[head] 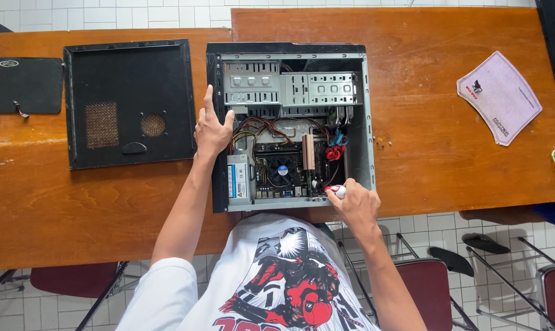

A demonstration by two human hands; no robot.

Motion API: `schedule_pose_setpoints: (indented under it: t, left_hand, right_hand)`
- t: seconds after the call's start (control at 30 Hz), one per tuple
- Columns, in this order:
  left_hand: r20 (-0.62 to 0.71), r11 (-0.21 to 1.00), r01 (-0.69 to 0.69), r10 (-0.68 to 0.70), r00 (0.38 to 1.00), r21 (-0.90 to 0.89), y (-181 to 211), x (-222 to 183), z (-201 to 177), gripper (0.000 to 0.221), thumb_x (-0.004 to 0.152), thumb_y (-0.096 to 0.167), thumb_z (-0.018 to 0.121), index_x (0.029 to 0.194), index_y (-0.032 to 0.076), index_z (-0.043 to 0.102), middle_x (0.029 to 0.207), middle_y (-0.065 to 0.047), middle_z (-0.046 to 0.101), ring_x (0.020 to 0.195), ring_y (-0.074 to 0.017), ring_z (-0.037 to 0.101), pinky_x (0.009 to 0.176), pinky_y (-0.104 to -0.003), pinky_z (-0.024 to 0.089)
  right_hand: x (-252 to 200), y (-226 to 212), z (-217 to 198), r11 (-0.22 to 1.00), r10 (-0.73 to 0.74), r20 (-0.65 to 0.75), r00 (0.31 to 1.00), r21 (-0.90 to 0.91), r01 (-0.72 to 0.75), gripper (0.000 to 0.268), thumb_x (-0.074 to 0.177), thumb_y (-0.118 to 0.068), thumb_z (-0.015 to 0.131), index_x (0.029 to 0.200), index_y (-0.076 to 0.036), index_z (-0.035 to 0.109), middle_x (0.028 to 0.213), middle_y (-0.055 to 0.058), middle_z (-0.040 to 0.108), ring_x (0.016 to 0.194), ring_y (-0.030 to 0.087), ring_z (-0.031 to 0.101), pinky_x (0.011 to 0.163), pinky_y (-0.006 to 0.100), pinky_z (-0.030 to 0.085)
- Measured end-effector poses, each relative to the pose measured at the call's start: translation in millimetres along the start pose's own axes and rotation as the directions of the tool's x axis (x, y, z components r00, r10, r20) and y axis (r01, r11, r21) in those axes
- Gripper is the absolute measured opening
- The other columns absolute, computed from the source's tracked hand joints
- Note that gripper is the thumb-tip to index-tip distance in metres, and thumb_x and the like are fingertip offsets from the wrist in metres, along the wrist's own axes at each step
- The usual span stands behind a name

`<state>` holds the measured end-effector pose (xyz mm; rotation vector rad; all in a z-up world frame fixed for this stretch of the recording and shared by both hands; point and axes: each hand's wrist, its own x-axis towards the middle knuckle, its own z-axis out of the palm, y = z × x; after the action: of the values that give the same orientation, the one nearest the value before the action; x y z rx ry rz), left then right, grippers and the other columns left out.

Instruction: The person is assembling or repairing a desktop computer, connecting internal cables and securing components with a screwdriver.

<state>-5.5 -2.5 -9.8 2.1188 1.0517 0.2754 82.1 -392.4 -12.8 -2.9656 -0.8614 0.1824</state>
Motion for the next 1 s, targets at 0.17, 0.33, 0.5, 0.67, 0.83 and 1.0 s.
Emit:
schedule_pose_setpoints:
  t: [0.17,0.33,0.5,0.67,0.83,1.0]
  left_hand:
    - [-0.001,1.0,0.005,-0.005,1.0,0.005,-1,1,2,0.077,0.098,0.044,0.059,0.163,0.032,0.02,0.124,-0.029,0.06,0.112,-0.0579,0.062,0.093,-0.069,0.046]
    - [-0.005,1.0,-0.002,0.002,1.0,0.011,-2,1,1,0.077,0.098,0.044,0.059,0.163,0.032,0.02,0.124,-0.029,0.06,0.113,-0.0576,0.062,0.093,-0.069,0.046]
    - [0.0,1.0,0.002,-0.002,1.0,0.005,-4,2,2,0.077,0.098,0.045,0.059,0.163,0.033,0.02,0.124,-0.028,0.06,0.112,-0.0575,0.062,0.093,-0.068,0.046]
    - [0.001,1.0,0.008,-0.008,1.0,0.016,-4,2,3,0.077,0.098,0.045,0.059,0.163,0.034,0.019,0.124,-0.027,0.06,0.113,-0.0564,0.062,0.093,-0.068,0.047]
    - [0.003,1.0,0.007,-0.007,1.0,0.016,-4,2,3,0.077,0.098,0.045,0.059,0.163,0.033,0.019,0.124,-0.027,0.06,0.113,-0.0558,0.063,0.093,-0.067,0.047]
    - [0.006,1.0,0.007,-0.007,1.0,0.015,-2,2,2,0.077,0.098,0.045,0.059,0.163,0.033,0.019,0.125,-0.027,0.06,0.113,-0.0559,0.062,0.093,-0.068,0.047]
  right_hand:
    - [1,-1,-3,1.0,0.003,0.008,1.0,0.012,-0.003,0.057,0.089,-0.069,0.065,0.086,-0.013,0.07,0.067,0.005,0.07,0.066,0.026,0.074,0.066,0.04,0.053]
    - [0,0,-1,1.0,0.015,0.019,1.0,0.026,-0.016,0.059,0.088,-0.071,0.065,0.087,-0.012,0.069,0.067,0.006,0.07,0.066,0.027,0.073,0.066,0.041,0.053]
    - [-1,0,0,0.999,0.013,0.007,1.0,0.051,-0.014,0.059,0.088,-0.07,0.065,0.086,-0.011,0.068,0.068,0.007,0.07,0.067,0.029,0.073,0.067,0.042,0.053]
    - [-2,2,5,0.998,0.019,-0.006,1.0,0.053,-0.018,0.058,0.087,-0.07,0.067,0.085,-0.012,0.068,0.068,0.007,0.07,0.067,0.029,0.073,0.068,0.042,0.054]
    - [-1,2,7,0.998,0.033,-0.011,0.999,0.048,-0.033,0.056,0.087,-0.068,0.068,0.085,-0.012,0.068,0.067,0.007,0.069,0.067,0.029,0.073,0.068,0.042,0.054]
    - [-1,1,6,0.997,0.044,-0.008,0.999,0.065,-0.043,0.055,0.088,-0.066,0.069,0.085,-0.011,0.068,0.068,0.008,0.069,0.067,0.029,0.073,0.068,0.042,0.054]
